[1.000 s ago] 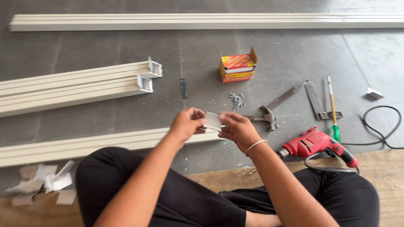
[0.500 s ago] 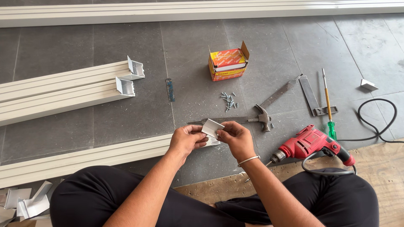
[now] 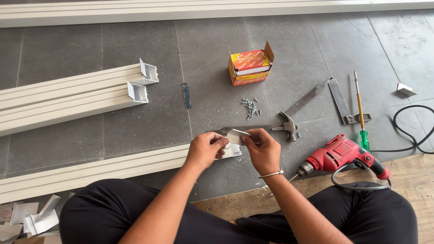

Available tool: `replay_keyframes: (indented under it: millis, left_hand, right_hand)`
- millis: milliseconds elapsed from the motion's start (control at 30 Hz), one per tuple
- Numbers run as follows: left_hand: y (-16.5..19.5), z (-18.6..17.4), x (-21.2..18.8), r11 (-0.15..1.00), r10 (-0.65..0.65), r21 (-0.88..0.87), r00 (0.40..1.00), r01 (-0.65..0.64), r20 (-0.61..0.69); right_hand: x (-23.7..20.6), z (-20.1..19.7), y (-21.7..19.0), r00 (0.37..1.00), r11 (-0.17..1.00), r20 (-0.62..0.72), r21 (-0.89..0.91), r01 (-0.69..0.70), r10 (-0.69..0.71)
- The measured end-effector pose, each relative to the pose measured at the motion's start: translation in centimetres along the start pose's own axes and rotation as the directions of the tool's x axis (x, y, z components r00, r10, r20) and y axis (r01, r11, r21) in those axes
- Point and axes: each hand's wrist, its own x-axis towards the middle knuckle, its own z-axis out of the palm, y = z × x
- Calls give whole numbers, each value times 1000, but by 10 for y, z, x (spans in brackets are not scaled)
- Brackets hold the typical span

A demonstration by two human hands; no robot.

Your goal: The person sits on the floor and uses a red power drill to attach metal brackets to white plastic molding strips. They repeatedly position brackets, insert screws, and drive them in, then move the completed pieces aside.

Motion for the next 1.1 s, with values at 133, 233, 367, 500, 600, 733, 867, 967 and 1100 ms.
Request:
replay_keyframes:
  millis: [133,233,367,500,600,733,867,967,1100]
  left_hand:
    - [-3,1,-3,808,441,468,894,-358,-78]
    - [-7,5,3,985,163,-47,985,-165,-48]
    - [-12,-9,9,922,375,163,913,-351,-160]
    - [-14,-45,19,902,432,229,777,-366,-457]
    - [-16,-42,22,929,226,-145,831,-342,-508]
    - [-20,3,13,937,-11,-350,1000,20,27]
    - [-17,23,-2,976,116,-190,992,-103,56]
    - [-9,13,-8,988,71,-137,997,-66,34]
    - [2,6,-12,985,23,-170,996,-9,82]
  right_hand:
    - [-1,-2,-12,999,993,-37,-122,-5,1]
    - [0,-7,-18,986,971,33,-174,167,-164]
    - [4,-18,-14,927,826,105,-425,369,-360]
    - [14,-47,-1,984,896,117,-409,174,-137]
    - [17,-58,6,976,971,164,-213,-106,143]
    - [12,-42,2,945,974,251,39,-224,208]
    - [-3,-22,-10,971,992,212,-77,-97,111]
    - [-6,-22,-18,954,990,264,-45,-131,138]
    - [0,-31,-24,873,839,347,303,-451,344]
